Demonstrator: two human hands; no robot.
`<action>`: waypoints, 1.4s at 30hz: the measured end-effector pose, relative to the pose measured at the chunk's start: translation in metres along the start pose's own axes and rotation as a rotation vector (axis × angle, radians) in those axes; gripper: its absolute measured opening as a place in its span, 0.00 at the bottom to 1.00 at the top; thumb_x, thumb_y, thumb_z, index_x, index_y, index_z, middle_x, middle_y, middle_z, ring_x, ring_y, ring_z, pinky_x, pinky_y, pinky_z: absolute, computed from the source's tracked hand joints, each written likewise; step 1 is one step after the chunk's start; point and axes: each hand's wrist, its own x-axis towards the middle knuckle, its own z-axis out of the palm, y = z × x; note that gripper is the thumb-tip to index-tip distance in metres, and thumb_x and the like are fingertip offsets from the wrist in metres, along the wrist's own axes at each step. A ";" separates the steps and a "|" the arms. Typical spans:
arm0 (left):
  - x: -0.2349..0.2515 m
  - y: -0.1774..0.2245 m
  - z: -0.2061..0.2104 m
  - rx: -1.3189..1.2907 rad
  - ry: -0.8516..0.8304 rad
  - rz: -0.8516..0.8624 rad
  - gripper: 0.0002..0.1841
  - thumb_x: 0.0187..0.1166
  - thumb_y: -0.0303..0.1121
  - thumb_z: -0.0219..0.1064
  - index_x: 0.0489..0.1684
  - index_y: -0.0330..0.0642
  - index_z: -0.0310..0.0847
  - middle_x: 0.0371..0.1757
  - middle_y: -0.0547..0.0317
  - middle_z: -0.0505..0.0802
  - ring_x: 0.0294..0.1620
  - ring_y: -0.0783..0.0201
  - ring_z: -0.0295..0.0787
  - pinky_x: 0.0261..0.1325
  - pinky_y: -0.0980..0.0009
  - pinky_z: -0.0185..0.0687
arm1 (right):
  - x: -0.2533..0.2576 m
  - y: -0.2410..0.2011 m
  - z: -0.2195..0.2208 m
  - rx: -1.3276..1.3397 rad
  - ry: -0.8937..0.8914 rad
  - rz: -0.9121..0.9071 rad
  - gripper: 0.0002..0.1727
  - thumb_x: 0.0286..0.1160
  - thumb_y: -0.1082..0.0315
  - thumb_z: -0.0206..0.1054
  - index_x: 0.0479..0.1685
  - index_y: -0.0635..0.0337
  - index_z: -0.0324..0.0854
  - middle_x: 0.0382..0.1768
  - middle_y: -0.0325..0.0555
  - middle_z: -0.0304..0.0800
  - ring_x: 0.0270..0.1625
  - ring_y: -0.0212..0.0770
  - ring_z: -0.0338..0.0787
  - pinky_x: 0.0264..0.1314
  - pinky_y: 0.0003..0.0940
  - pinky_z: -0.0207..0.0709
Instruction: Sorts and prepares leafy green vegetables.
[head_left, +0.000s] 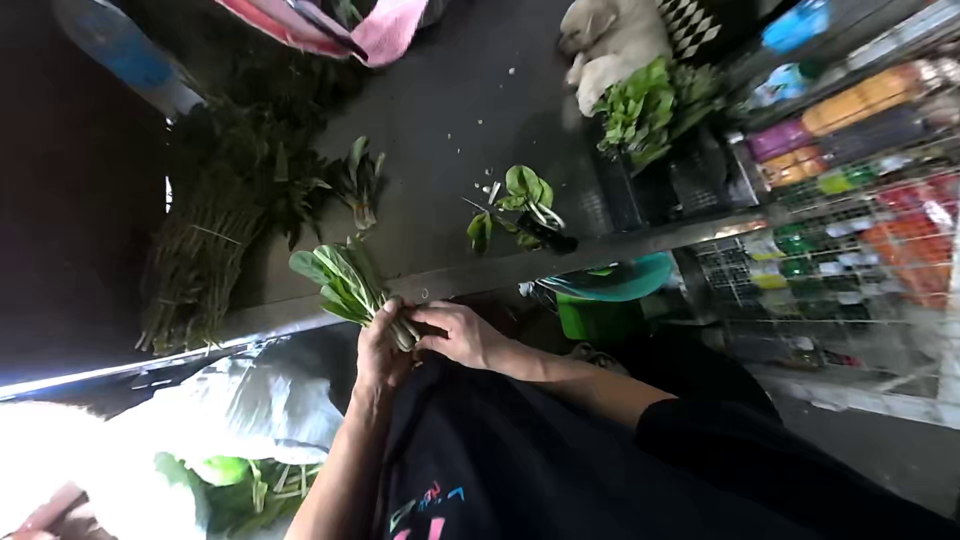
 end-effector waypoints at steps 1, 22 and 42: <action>0.002 0.001 0.002 0.017 -0.005 0.002 0.19 0.65 0.43 0.81 0.46 0.41 0.86 0.39 0.52 0.95 0.40 0.61 0.95 0.48 0.62 0.93 | 0.001 0.000 -0.001 0.004 0.016 -0.006 0.23 0.77 0.62 0.74 0.66 0.67 0.86 0.59 0.55 0.93 0.63 0.42 0.91 0.74 0.34 0.80; 0.076 -0.147 0.104 0.509 0.062 0.030 0.20 0.81 0.32 0.52 0.67 0.31 0.74 0.53 0.54 0.92 0.51 0.67 0.91 0.56 0.66 0.88 | -0.038 0.089 -0.159 0.182 -0.300 0.402 0.33 0.80 0.51 0.71 0.76 0.65 0.75 0.62 0.61 0.88 0.65 0.50 0.88 0.74 0.53 0.76; 0.081 -0.187 0.224 2.093 -0.599 0.539 0.28 0.64 0.38 0.79 0.69 0.47 0.85 0.65 0.51 0.92 0.69 0.46 0.86 0.72 0.46 0.80 | -0.074 0.165 -0.280 0.061 -0.484 0.568 0.24 0.81 0.61 0.67 0.64 0.74 0.77 0.57 0.69 0.86 0.62 0.62 0.87 0.66 0.63 0.76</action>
